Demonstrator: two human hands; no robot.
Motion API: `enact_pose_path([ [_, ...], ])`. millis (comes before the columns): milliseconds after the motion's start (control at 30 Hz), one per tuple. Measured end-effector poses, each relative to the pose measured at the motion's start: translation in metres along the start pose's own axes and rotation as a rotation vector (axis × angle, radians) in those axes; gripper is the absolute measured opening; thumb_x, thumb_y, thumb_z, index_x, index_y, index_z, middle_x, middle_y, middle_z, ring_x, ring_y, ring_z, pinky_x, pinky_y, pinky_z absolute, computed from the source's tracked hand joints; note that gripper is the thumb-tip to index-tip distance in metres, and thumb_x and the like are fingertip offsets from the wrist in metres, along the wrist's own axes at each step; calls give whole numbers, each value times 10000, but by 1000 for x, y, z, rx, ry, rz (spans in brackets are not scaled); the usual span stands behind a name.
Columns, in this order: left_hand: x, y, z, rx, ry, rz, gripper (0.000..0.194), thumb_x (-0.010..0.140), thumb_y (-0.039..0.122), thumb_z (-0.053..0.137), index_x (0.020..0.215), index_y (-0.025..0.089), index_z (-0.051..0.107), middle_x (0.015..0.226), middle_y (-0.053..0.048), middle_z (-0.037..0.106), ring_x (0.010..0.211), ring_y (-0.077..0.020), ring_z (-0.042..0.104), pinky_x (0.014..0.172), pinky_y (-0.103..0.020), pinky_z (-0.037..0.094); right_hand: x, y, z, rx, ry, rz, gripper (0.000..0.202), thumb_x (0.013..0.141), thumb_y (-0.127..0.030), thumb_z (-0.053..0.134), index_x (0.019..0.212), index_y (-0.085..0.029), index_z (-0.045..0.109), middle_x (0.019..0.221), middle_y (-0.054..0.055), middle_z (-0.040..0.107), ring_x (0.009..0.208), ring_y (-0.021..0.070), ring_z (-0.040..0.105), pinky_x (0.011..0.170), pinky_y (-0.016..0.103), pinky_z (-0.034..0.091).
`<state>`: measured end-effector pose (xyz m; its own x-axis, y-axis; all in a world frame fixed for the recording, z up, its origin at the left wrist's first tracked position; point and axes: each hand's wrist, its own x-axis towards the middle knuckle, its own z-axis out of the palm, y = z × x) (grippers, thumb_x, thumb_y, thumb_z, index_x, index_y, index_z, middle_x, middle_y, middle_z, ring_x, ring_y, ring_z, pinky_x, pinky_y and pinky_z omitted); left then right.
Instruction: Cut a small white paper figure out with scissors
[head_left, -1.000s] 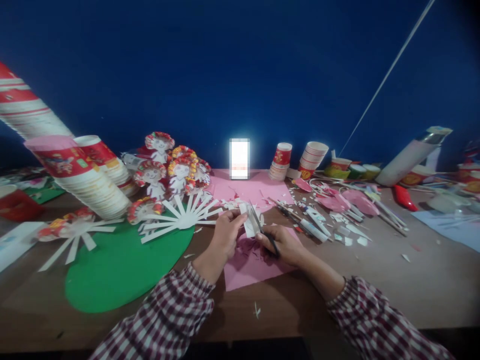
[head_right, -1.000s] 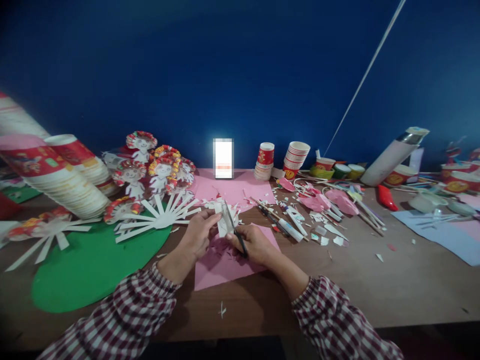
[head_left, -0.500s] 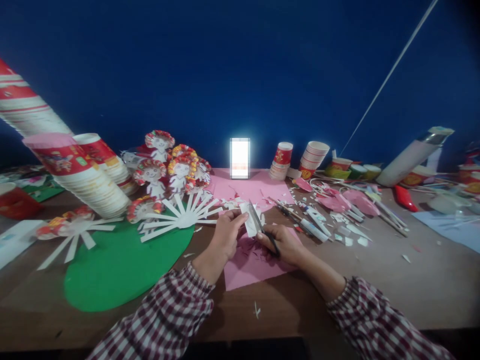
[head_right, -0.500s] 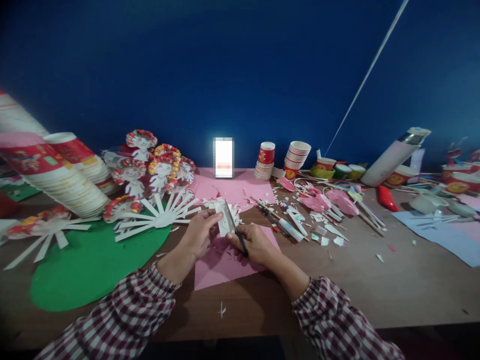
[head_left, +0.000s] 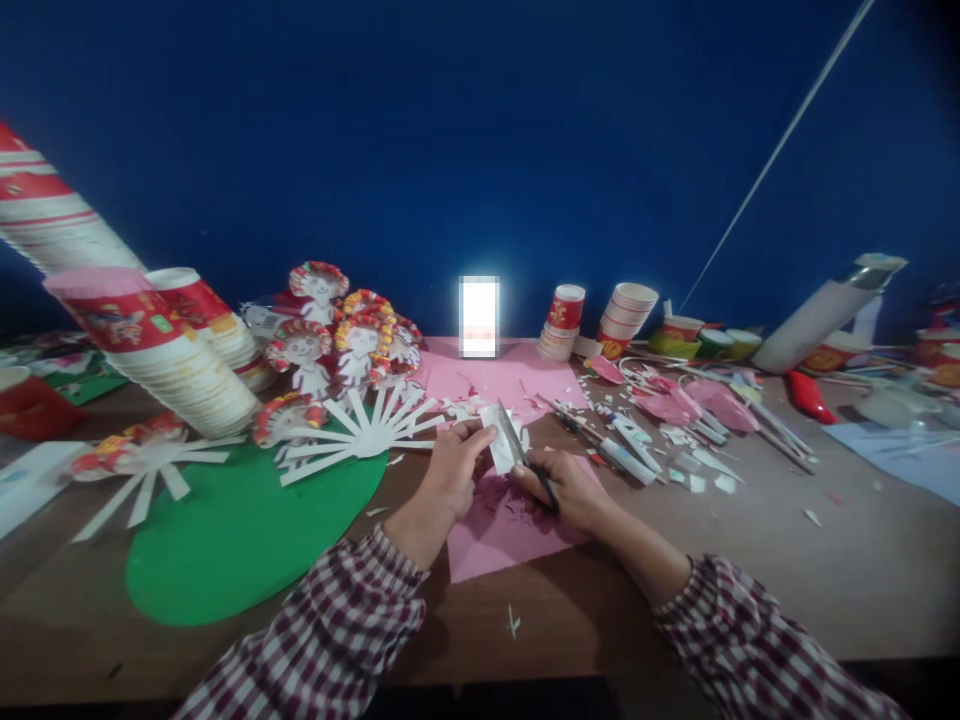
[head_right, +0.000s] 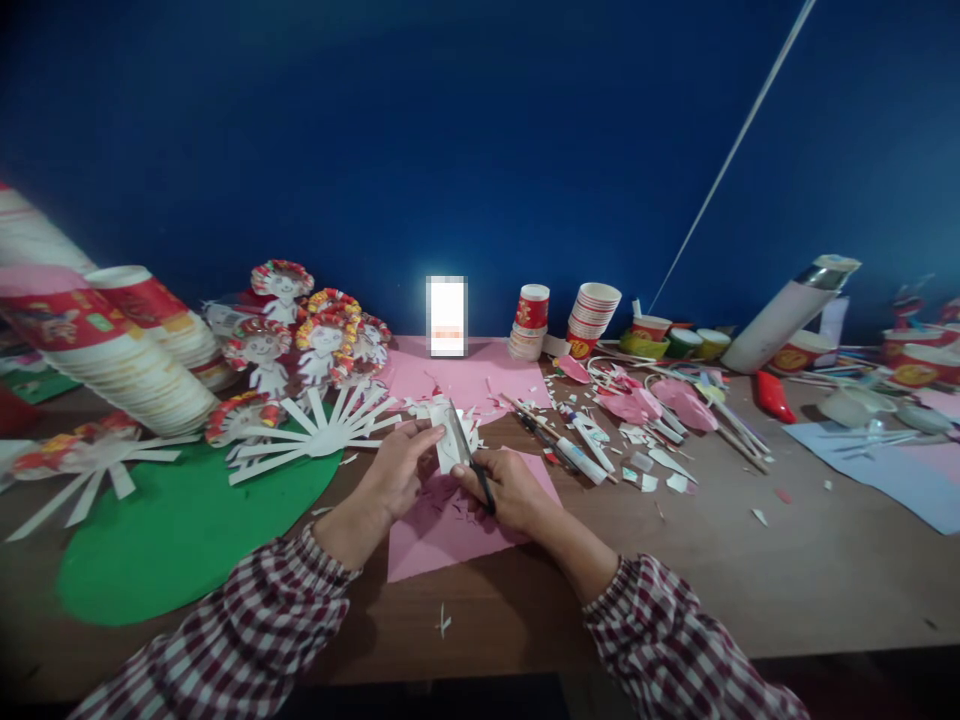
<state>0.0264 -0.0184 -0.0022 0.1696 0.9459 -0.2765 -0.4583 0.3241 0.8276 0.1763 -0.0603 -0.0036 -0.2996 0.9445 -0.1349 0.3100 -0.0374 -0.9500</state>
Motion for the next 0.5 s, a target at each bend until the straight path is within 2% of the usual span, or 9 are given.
enact_pose_path([
  [267,-2,3,2,5,15,7,212,601,222,759,720,160,596,535,30,583,434,-101,506,446,-232,384,-3,-10,-4,-184,73,-58,364,828,-468,567,604,-199,467,483,-12,533,394,112,510,360,187,383],
  [500,0,2,1,13,9,39,253,590,250,772,747,146,601,542,19,599,429,-108,523,442,-232,388,0,0,-2,12,-2,6,350,803,-519,584,702,-197,488,514,-36,530,379,114,522,331,195,411],
])
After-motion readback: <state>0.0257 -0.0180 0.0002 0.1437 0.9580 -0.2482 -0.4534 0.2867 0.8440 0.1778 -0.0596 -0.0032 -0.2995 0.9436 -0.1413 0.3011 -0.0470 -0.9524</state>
